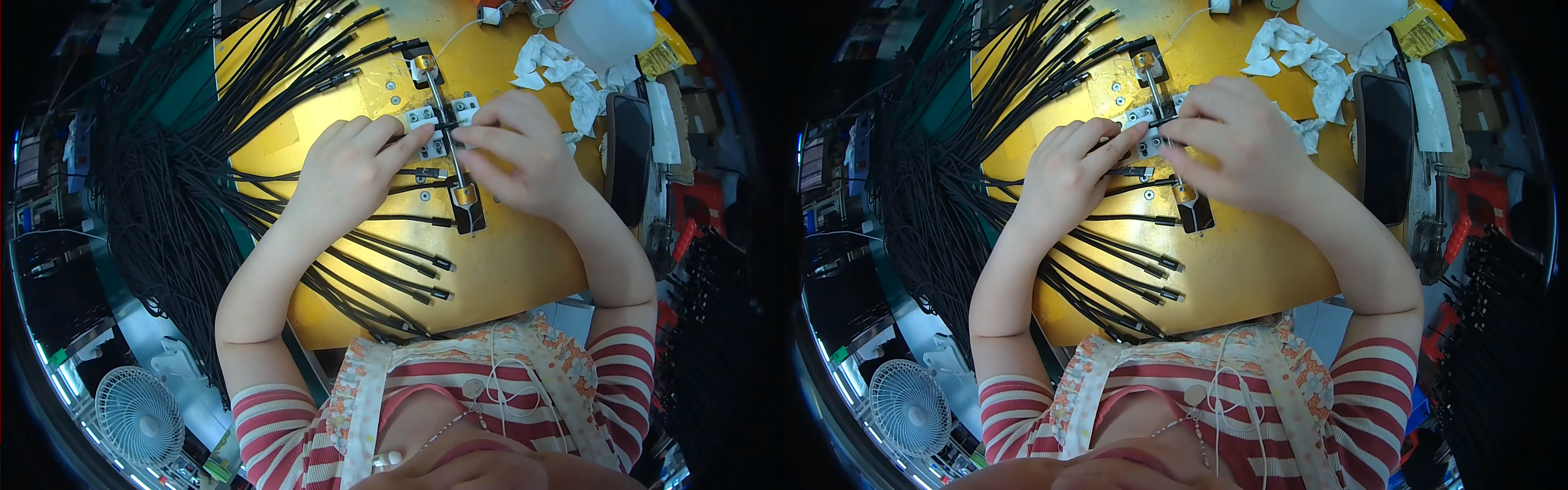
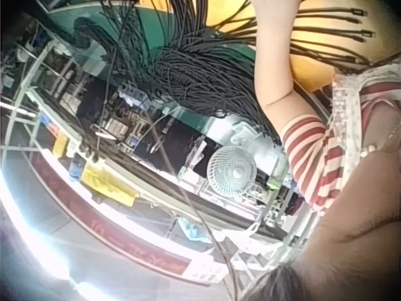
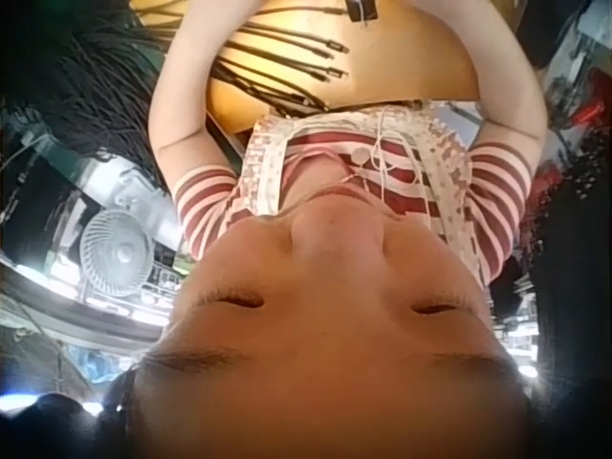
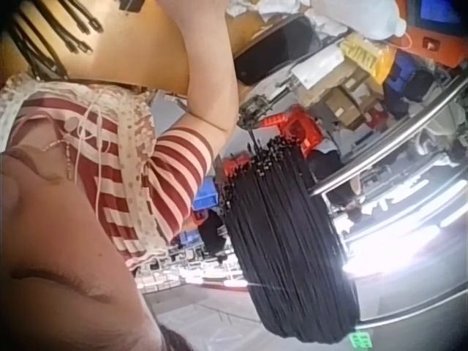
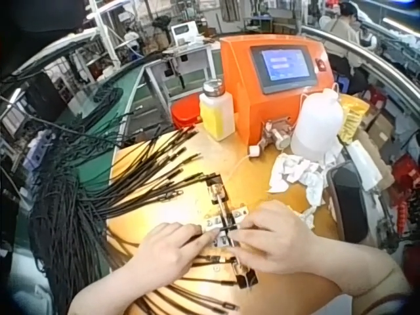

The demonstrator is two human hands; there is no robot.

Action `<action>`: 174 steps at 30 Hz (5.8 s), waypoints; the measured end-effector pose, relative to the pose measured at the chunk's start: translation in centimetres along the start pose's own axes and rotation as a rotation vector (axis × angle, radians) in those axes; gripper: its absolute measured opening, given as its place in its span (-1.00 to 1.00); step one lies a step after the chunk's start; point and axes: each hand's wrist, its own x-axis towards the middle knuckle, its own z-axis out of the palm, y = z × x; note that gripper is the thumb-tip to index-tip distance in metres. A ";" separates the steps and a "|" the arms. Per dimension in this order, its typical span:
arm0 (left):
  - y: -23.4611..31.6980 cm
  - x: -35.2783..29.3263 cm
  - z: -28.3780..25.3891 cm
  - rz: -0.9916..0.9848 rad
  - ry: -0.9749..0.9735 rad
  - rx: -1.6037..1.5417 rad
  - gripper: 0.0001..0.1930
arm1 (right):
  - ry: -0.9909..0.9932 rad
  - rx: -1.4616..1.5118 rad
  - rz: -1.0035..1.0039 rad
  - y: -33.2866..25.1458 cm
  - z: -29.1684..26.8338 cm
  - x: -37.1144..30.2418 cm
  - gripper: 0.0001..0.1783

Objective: Assembling black wire cables by placing them into a jig, taping them, and using pliers.

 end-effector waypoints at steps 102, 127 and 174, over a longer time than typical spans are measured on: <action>-2.1 -1.0 -4.2 -0.419 -0.275 -0.213 -0.83 | 0.095 -0.269 0.067 0.9 0.2 -0.5 -0.87; 1.2 -1.1 -3.3 0.185 0.171 0.059 -0.66 | 0.094 0.127 -0.025 -1.2 -0.3 0.0 -0.64; 0.4 -0.9 1.3 0.021 0.149 -0.055 -0.40 | 0.032 0.215 0.365 1.0 0.7 -0.1 -0.94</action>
